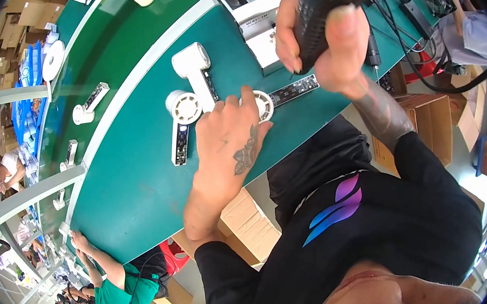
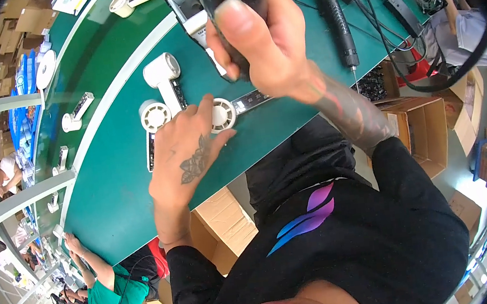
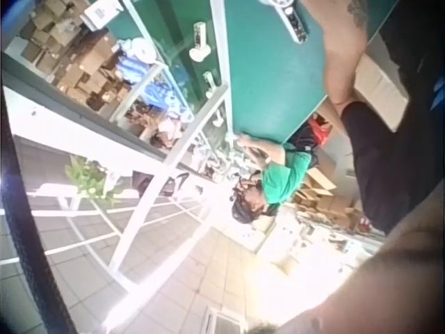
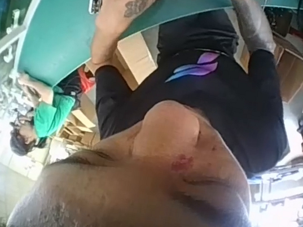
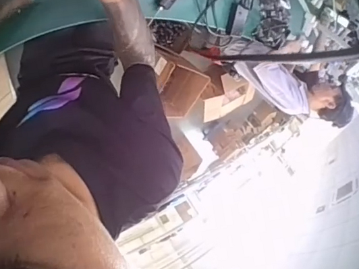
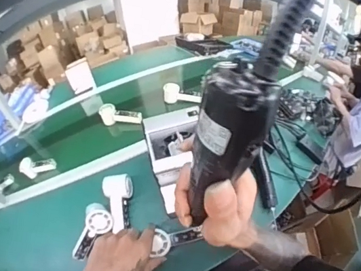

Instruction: The person assembles small handheld electronic fans by hand, joining plastic casings, fan blade units, and PCBs with screws using an electric screwdriver.

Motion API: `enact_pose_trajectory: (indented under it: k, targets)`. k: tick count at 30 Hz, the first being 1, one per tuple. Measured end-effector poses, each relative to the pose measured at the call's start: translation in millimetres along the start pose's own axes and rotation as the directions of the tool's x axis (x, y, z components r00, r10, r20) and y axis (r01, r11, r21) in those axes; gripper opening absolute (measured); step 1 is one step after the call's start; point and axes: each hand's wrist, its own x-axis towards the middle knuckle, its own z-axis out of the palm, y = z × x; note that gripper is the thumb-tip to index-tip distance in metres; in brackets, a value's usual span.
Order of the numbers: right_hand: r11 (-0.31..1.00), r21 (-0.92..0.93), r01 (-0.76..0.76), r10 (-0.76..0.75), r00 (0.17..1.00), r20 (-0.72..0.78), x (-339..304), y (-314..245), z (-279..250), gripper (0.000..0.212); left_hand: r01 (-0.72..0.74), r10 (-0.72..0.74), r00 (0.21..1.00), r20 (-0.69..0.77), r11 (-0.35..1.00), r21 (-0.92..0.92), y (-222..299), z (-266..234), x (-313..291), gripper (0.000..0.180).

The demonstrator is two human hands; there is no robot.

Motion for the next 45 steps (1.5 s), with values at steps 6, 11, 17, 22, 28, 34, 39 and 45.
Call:
enact_pose_trajectory:
  k: [6, 11, 17, 22, 28, 34, 39, 45]
  targets:
    - [0.997, 0.074, -0.008, 0.003, 0.997, 0.074, -4.4, 13.7, 25.8, 0.085, -0.132, 0.128, 0.985, -0.118, 0.991, -0.023, -8.5, 10.1, 3.6, 0.049]
    - [0.997, 0.074, -0.015, 0.009, 0.997, 0.076, -6.1, 25.2, 26.6, 0.078, -0.170, 0.165, 0.972, -0.168, 0.985, -0.020, -8.5, 14.1, 3.6, 0.047]
    - [0.995, 0.098, 0.008, -0.020, 0.993, 0.119, -5.7, 27.9, 27.0, 0.073, -0.163, 0.157, 0.978, -0.135, 0.986, -0.031, -10.7, 14.1, 3.5, 0.048]
    - [0.996, 0.093, 0.007, -0.013, 0.997, 0.072, -5.9, 26.2, 25.3, 0.075, -0.158, 0.153, 0.982, -0.114, 0.987, -0.041, -9.5, 12.6, 4.3, 0.051]
    - [0.996, 0.088, 0.003, -0.009, 0.997, 0.075, -6.7, 25.8, 24.2, 0.075, -0.154, 0.147, 0.984, -0.097, 0.986, -0.069, -9.9, 12.3, 5.4, 0.053]
    - [0.995, 0.097, 0.009, -0.021, 0.993, 0.119, -6.6, 32.3, 24.7, 0.075, -0.165, 0.159, 0.981, -0.108, 0.985, -0.046, -9.0, 13.3, 5.6, 0.049]
    - [0.995, 0.097, -0.002, -0.007, 0.995, 0.095, -8.1, 35.9, 27.8, 0.078, -0.181, 0.177, 0.977, -0.119, 0.983, -0.029, -9.9, 14.6, 6.4, 0.045]
    - [0.972, 0.219, 0.087, -0.126, 0.977, 0.173, -19.4, 44.2, 13.2, 0.067, -0.164, 0.161, 0.986, -0.052, 0.985, -0.053, -3.0, 9.4, 6.2, 0.045]
